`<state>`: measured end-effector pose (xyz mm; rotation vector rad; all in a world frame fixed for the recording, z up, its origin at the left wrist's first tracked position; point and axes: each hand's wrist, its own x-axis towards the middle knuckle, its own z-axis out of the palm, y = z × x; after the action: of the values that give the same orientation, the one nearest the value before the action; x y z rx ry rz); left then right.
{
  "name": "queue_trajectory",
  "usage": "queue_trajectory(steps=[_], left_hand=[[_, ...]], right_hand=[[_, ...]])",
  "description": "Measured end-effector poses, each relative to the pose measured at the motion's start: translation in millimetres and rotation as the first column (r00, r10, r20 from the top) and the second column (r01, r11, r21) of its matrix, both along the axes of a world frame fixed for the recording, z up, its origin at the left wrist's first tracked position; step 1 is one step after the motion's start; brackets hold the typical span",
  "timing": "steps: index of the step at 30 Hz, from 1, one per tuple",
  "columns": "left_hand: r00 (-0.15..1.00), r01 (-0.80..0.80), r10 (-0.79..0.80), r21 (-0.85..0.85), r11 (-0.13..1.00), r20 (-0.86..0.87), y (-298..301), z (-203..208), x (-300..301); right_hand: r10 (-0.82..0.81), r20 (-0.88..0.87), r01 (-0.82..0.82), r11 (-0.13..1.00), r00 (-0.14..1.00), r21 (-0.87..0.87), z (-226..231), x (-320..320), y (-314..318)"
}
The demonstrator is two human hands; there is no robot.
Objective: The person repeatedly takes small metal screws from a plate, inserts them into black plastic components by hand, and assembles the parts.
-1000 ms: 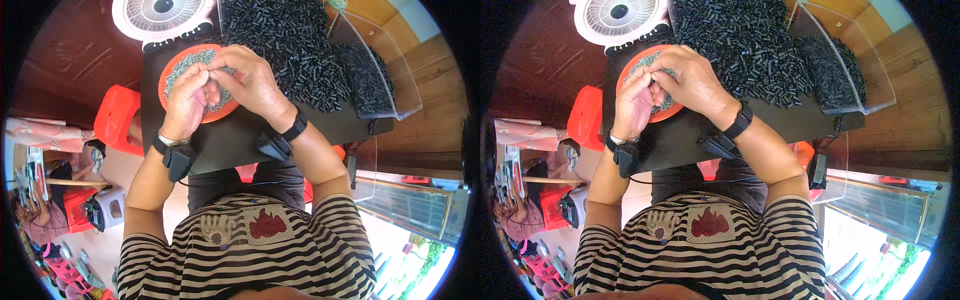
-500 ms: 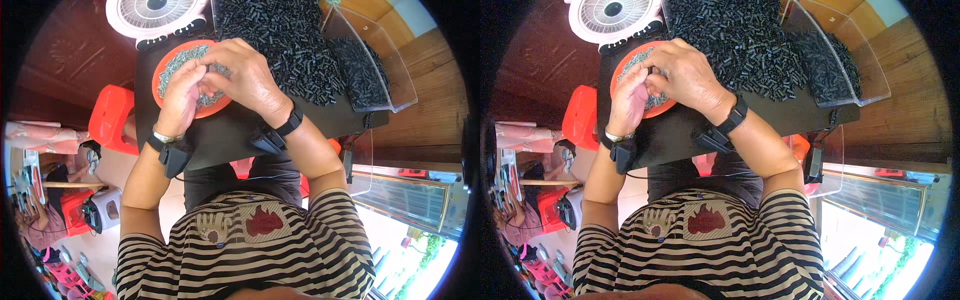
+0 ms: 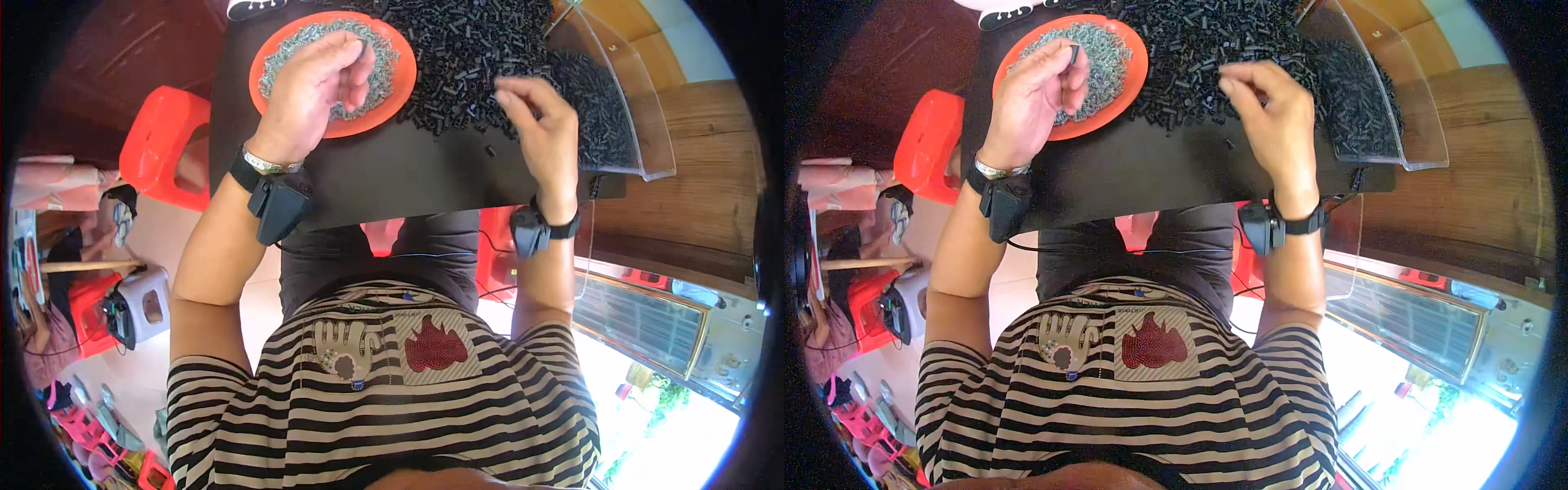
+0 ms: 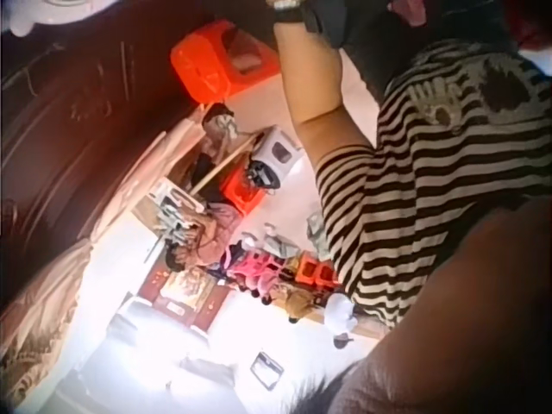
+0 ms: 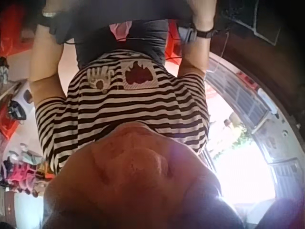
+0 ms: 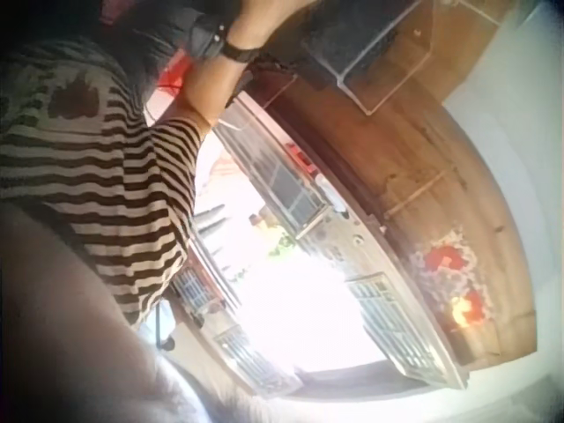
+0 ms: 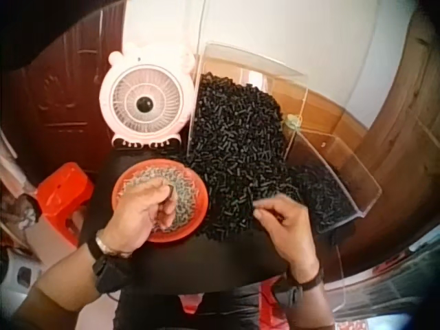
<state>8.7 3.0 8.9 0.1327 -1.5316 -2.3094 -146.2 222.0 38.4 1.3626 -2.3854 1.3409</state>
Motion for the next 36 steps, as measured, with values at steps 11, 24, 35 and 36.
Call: queue_trajectory(steps=[11,24,35,36], left_hand=[[0.997,0.069,-0.067,-0.038,0.997,0.041,2.9,-4.4,-1.6],[0.987,0.134,-0.126,-0.078,0.988,0.101,11.9,-1.2,-1.2],[0.974,0.187,-0.178,-0.053,0.981,0.143,15.5,2.4,-0.5],[0.974,0.181,-0.172,-0.051,0.982,0.145,16.0,2.8,-0.4]], right_hand=[[0.192,-0.321,-0.145,0.975,0.927,0.166,-31.1,38.5,-17.4],[0.214,-0.441,-0.077,0.948,0.871,0.308,-44.0,35.5,-37.1],[0.192,-0.493,-0.039,0.952,0.848,0.305,-47.2,32.3,-36.4],[0.197,-0.517,-0.025,0.947,0.833,0.320,-47.8,31.9,-36.6]])
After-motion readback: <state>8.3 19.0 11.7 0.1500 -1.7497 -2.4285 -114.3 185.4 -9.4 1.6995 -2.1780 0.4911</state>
